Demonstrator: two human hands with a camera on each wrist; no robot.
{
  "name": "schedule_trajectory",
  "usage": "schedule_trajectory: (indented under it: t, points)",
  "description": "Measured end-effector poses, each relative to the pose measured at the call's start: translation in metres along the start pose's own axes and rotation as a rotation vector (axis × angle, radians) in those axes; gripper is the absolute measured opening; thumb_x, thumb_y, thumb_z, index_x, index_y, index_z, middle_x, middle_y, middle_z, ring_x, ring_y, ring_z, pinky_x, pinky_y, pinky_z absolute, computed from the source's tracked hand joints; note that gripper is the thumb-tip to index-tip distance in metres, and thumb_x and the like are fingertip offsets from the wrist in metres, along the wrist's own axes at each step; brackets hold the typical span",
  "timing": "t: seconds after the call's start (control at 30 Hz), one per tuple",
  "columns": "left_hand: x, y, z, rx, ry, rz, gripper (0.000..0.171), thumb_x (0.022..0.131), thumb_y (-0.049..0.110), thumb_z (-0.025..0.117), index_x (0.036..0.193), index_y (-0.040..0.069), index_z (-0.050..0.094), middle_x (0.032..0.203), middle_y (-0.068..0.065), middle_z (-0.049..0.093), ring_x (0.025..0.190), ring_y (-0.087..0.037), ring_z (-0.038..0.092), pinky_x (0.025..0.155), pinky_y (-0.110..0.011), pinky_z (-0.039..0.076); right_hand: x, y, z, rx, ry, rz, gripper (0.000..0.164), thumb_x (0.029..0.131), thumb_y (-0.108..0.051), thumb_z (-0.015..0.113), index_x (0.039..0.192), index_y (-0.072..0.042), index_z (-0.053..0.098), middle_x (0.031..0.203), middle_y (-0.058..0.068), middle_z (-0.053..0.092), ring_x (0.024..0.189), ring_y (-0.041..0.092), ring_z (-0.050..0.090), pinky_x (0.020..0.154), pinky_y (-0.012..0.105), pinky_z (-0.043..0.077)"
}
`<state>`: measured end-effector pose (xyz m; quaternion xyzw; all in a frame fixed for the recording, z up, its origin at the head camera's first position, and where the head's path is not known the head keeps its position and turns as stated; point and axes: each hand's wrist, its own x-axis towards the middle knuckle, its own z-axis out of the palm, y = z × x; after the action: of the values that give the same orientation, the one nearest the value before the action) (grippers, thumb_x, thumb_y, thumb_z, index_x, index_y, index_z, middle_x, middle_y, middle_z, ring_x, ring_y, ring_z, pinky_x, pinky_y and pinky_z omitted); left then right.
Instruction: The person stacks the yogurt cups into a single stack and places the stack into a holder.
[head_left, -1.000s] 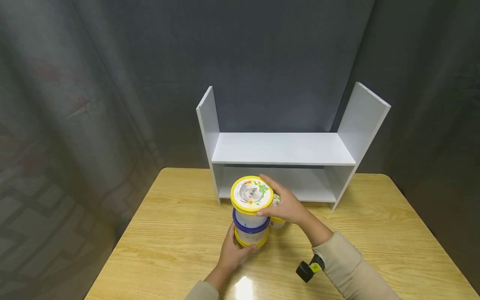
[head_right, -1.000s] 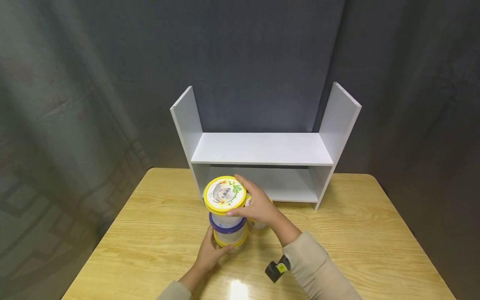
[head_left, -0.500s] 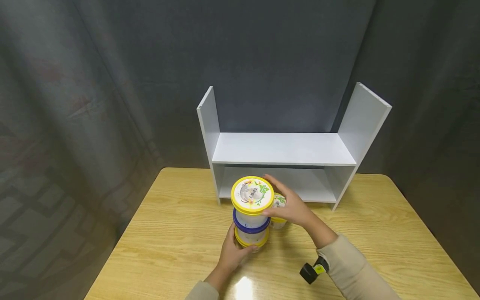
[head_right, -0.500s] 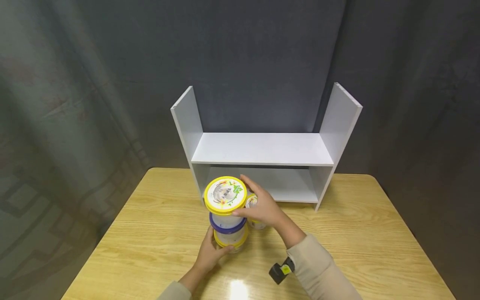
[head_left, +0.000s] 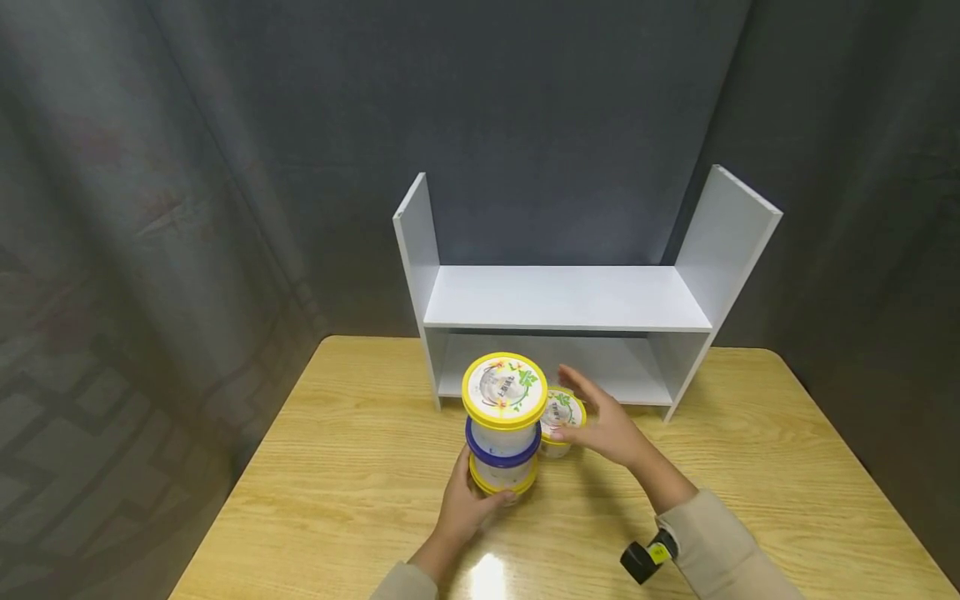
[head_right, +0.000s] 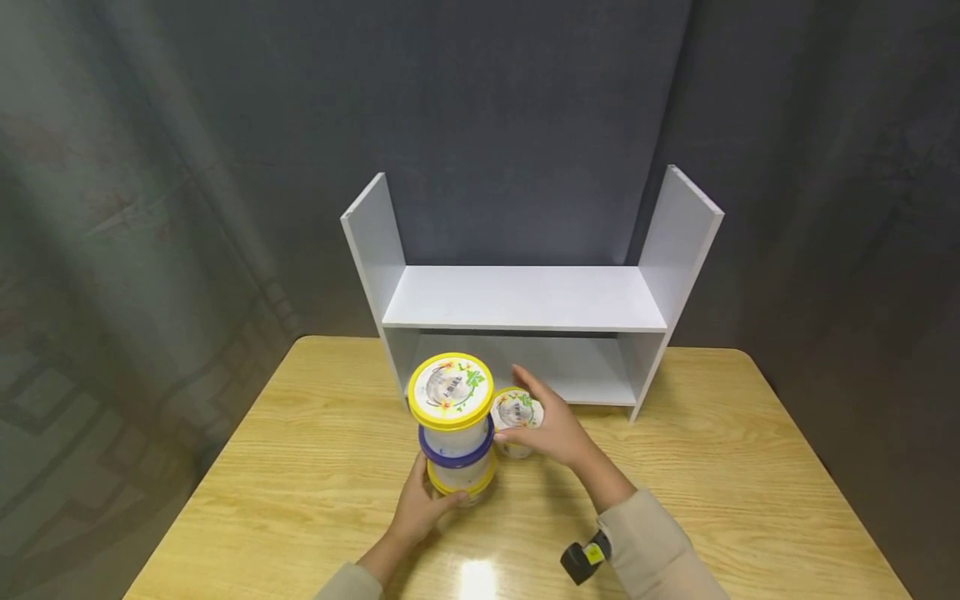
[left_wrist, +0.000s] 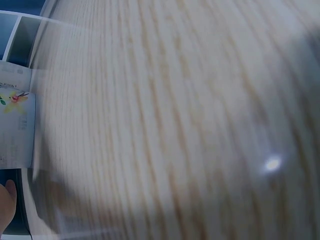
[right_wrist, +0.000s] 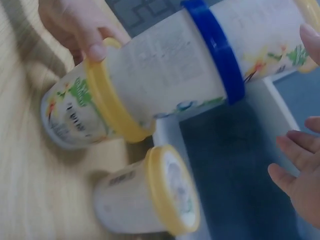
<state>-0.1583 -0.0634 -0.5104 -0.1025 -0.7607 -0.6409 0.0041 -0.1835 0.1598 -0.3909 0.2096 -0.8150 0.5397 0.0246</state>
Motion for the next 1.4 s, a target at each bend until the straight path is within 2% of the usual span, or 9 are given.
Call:
schedule_trajectory:
  t: [0.13,0.23,0.5,0.9,1.13,1.4]
  points:
    - [-0.001,0.0,0.0,-0.004,-0.003,-0.004,0.093,0.062,0.02,0.076,0.136,0.011,0.02,0.131,-0.008,0.036,0.12,-0.026,0.031,0.102,-0.044,0.019,-0.004,0.009,0.0,-0.01,0.025,0.035,0.084,0.068,-0.017,0.073,0.135,-0.004,0.025,0.134,0.018,0.03,0.121,0.037,0.026,0.094,0.061,0.015]
    - [-0.003,0.009,0.0,-0.017,-0.009,-0.015,0.092,0.062,0.016,0.076,0.135,0.008,0.02,0.131,-0.011,0.035,0.121,-0.028,0.03,0.102,-0.044,0.018,-0.006,0.015,0.001,-0.012,0.04,0.052,0.084,0.067,-0.018,0.074,0.134,-0.003,0.026,0.134,0.019,0.03,0.121,0.038,0.025,0.094,0.062,0.013]
    - [-0.003,0.01,0.0,-0.014,-0.012,0.001,0.092,0.063,0.016,0.076,0.135,0.008,0.02,0.13,-0.011,0.036,0.12,-0.028,0.031,0.101,-0.044,0.02,-0.008,0.033,0.005,-0.006,0.06,0.113,0.083,0.067,-0.019,0.073,0.133,-0.001,0.026,0.133,0.022,0.029,0.121,0.041,0.02,0.093,0.064,0.012]
    - [-0.002,0.01,-0.001,-0.014,-0.017,0.005,0.091,0.063,0.016,0.075,0.135,0.009,0.02,0.128,-0.009,0.038,0.118,-0.026,0.033,0.101,-0.043,0.021,-0.007,0.063,0.01,-0.026,0.091,0.316,0.088,0.064,-0.024,0.076,0.135,-0.007,0.026,0.137,0.02,0.022,0.123,0.041,0.015,0.095,0.062,0.012]
    - [-0.002,0.009,-0.001,-0.019,-0.02,0.017,0.091,0.063,0.015,0.075,0.135,0.008,0.02,0.128,-0.009,0.038,0.118,-0.026,0.034,0.101,-0.043,0.021,-0.005,0.075,0.013,-0.016,0.099,0.338,0.092,0.063,-0.025,0.076,0.135,-0.006,0.023,0.138,0.02,0.019,0.124,0.039,0.012,0.097,0.06,0.009]
    - [-0.002,0.013,-0.002,0.009,-0.02,-0.019,0.091,0.064,0.018,0.075,0.135,0.008,0.019,0.128,-0.01,0.037,0.118,-0.028,0.034,0.101,-0.044,0.022,-0.001,0.087,0.018,0.0,0.086,0.347,0.097,0.062,-0.023,0.077,0.136,-0.004,0.017,0.139,0.021,0.015,0.124,0.04,0.01,0.097,0.06,0.006]
